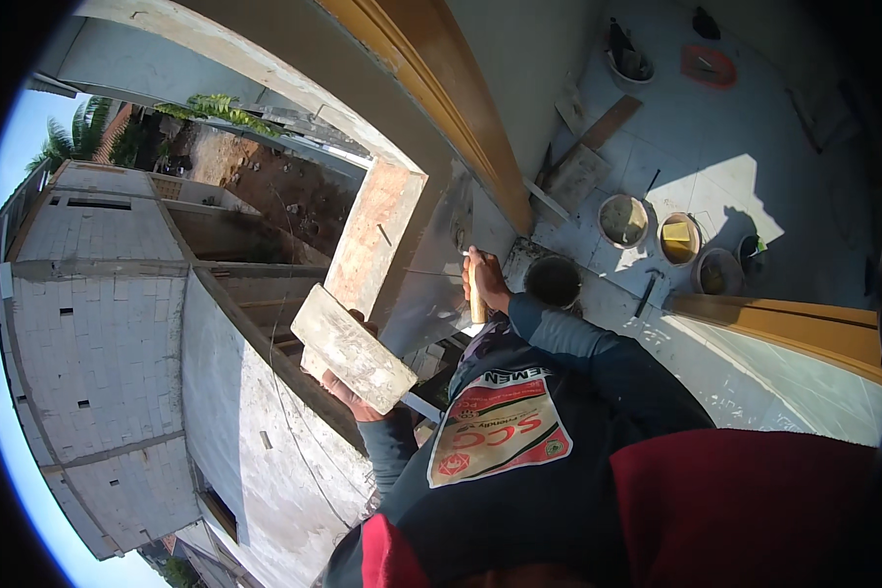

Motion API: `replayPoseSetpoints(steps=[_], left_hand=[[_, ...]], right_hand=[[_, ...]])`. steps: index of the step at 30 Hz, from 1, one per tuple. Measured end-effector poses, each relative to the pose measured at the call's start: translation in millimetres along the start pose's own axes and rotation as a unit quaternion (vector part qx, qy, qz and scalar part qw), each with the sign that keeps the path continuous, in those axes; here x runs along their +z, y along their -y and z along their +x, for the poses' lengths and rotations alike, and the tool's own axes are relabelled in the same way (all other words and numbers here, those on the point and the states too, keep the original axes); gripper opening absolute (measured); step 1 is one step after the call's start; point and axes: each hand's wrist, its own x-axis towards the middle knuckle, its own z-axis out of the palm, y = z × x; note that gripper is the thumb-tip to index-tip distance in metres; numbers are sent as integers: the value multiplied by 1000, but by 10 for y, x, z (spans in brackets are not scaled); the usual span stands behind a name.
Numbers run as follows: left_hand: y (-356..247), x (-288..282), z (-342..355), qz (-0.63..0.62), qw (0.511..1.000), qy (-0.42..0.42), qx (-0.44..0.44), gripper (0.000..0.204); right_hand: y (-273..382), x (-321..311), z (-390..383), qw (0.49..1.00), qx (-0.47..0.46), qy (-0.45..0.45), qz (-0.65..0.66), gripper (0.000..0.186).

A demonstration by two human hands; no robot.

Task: The person applies cement to a corner section of a window frame and wall using a trowel and a wooden board to smooth the surface.

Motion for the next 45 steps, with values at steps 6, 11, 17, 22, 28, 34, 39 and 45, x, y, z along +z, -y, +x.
replayPoseSetpoints(steps=[6,11,17,22,28,34,39,45], left_hand=[[53,-34,-48,21,999,31,19,75],[15,-79,-81,14,999,39,21,78],[-77,-199,-114,9,999,0,37,78],[-28,-224,-137,-48,998,5,28,79],[102,-247,-119,-68,997,-21,20,71],[468,-243,-544,-64,992,-37,102,64],[934,-255,-1093,-59,978,-114,166,67],[1245,-312,-1597,8,934,-286,213,67]], right_hand=[[358,104,-263,994,60,68,62,42],[352,194,-195,989,48,111,90,42],[328,222,-220,986,38,118,112,44],[457,-124,-428,994,-14,105,0,40],[661,-333,-414,988,-31,132,-74,36],[601,-648,94,972,-66,174,-144,36],[514,-744,630,965,-117,155,-174,34],[470,-775,773,944,-170,154,-238,32]])
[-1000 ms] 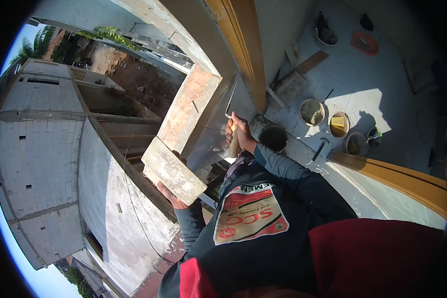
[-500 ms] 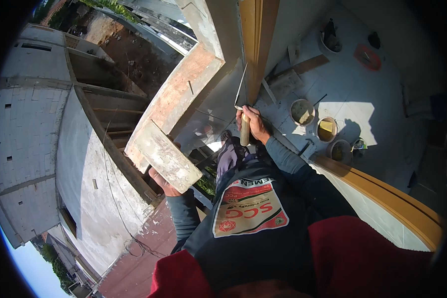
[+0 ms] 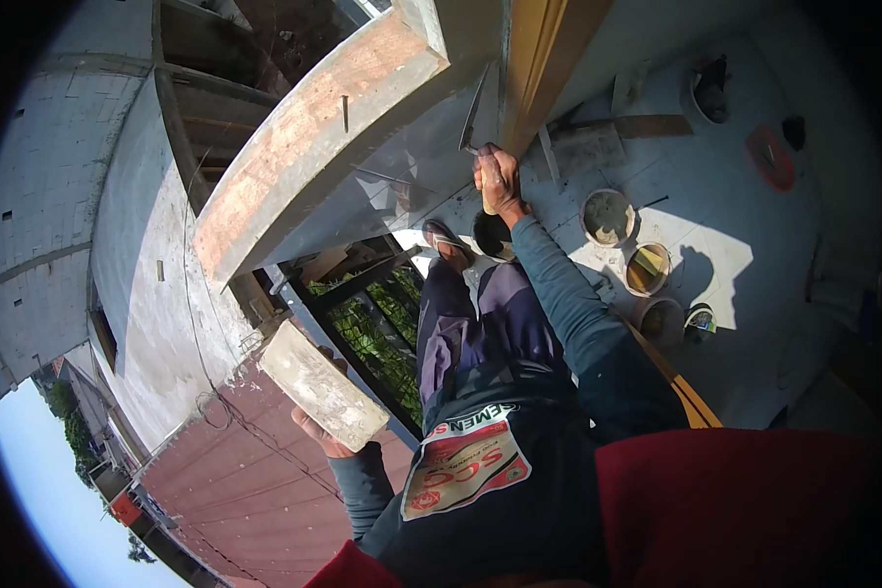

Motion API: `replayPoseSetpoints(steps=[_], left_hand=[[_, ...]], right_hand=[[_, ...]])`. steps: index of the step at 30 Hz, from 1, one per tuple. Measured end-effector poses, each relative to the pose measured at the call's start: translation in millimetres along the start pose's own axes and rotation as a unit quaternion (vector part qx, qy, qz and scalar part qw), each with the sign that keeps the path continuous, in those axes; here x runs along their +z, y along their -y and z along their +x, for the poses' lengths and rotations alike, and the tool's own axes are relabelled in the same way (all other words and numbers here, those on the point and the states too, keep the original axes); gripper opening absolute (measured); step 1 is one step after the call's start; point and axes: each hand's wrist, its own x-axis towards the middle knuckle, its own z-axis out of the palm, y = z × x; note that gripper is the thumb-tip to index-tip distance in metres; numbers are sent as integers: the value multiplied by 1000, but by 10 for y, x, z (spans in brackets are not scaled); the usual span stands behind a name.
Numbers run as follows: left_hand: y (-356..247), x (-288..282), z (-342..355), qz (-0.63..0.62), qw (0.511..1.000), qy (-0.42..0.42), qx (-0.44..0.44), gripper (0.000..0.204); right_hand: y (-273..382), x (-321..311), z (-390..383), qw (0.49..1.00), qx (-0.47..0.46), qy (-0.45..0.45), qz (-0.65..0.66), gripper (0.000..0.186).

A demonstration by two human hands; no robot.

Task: The person applies cement to a corner section of a window frame and wall using a trowel and a wooden board to smooth the surface.

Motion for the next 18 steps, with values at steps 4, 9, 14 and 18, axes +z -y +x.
replayPoseSetpoints(steps=[4,9,14,18], left_hand=[[124,-152,-19,-28,999,27,-13,66],[230,-106,48,-79,995,44,-38,75],[217,2,75,-47,995,67,-53,71],[225,103,87,-38,994,76,-68,67]], right_hand=[[-65,-42,-33,979,-99,20,-179,31],[-247,46,-80,936,-193,42,-292,17],[-251,372,-323,909,-256,108,-312,10],[-545,342,-539,902,-310,125,-273,16]])
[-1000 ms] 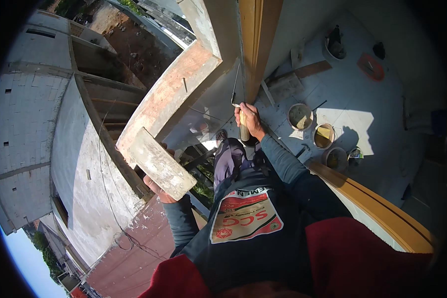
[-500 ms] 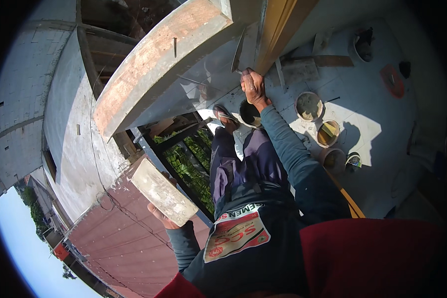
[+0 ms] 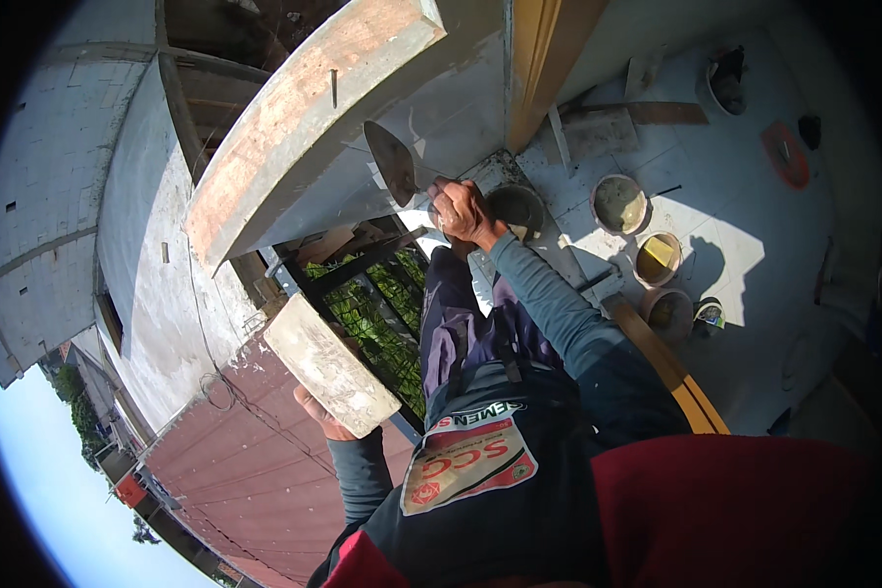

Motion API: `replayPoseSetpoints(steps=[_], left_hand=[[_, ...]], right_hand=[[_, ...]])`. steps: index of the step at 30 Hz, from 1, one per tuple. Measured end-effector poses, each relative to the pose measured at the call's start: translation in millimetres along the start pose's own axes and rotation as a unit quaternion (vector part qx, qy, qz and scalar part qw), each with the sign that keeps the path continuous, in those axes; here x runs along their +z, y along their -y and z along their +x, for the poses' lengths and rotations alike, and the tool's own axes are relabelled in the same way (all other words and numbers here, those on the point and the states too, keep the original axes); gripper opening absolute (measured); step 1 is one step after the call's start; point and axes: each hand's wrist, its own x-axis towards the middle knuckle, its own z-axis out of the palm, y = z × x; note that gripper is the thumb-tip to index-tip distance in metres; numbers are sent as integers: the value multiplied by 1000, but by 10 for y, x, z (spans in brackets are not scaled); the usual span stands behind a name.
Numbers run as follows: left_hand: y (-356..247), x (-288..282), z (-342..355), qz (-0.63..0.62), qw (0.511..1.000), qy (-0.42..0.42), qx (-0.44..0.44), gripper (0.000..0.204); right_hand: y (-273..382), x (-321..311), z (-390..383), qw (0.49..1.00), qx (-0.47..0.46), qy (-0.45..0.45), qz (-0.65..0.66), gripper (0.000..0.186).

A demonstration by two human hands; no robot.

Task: The person applies cement to a corner section of a window frame and wall using a trowel and a wooden board to smooth the surface.

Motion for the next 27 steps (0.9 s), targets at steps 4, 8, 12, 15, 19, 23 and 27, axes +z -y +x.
replayPoseSetpoints(steps=[4,8,12,15,19,23,27], left_hand=[[43,87,-33,10,999,-30,41,68],[-25,-121,-57,-14,999,-41,-9,65],[-3,-116,-58,-38,998,-46,-29,65],[-23,-117,-35,-36,997,-51,-35,69],[-8,36,-41,51,993,-99,30,76],[-66,-308,-83,19,998,17,56,78],[-71,-120,30,26,999,-30,37,67]], right_hand=[[159,-438,231,995,87,-36,-22,16],[73,-603,444,985,167,-16,29,12],[3,-388,415,986,-39,14,-161,11],[-175,-133,119,991,-57,17,-116,12],[51,-275,110,998,49,-17,-29,12],[142,-654,404,991,121,-45,28,20],[67,-690,443,985,168,37,18,9]])
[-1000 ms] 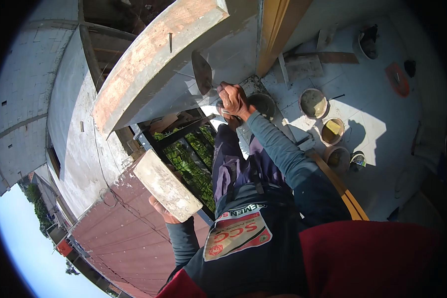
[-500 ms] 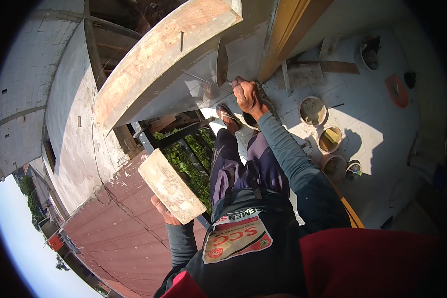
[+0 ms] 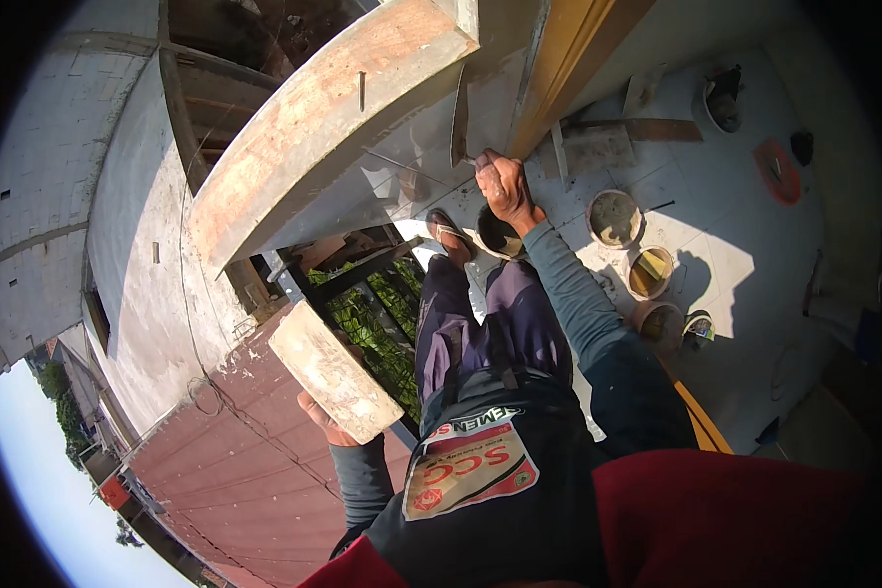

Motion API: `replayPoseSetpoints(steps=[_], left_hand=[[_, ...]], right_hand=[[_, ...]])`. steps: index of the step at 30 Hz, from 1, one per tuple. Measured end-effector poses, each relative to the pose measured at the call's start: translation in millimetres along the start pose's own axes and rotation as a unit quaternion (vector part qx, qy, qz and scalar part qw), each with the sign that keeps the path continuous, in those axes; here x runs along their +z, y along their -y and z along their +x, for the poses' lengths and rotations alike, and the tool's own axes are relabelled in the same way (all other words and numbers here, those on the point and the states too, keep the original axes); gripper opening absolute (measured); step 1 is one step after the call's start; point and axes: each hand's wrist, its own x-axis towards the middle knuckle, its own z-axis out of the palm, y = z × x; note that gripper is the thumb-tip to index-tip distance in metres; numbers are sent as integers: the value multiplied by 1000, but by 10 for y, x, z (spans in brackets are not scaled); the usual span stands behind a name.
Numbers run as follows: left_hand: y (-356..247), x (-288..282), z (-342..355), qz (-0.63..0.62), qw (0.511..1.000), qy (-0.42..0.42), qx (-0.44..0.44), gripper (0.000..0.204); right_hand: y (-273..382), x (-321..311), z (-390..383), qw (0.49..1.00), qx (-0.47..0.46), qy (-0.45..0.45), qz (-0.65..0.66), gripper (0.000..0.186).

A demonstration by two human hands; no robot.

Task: The person applies cement to a corner section of a window frame and wall using a trowel and a wooden board to smooth the surface.

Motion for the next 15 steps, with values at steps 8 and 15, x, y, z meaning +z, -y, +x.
replayPoseSetpoints(steps=[8,15], left_hand=[[-112,62,93,-61,995,16,-77,71],[-168,246,135,-41,999,6,-20,70]], right_hand=[[-1,983,-546,944,-210,143,-211,10],[729,524,-799,951,131,125,250,35]])
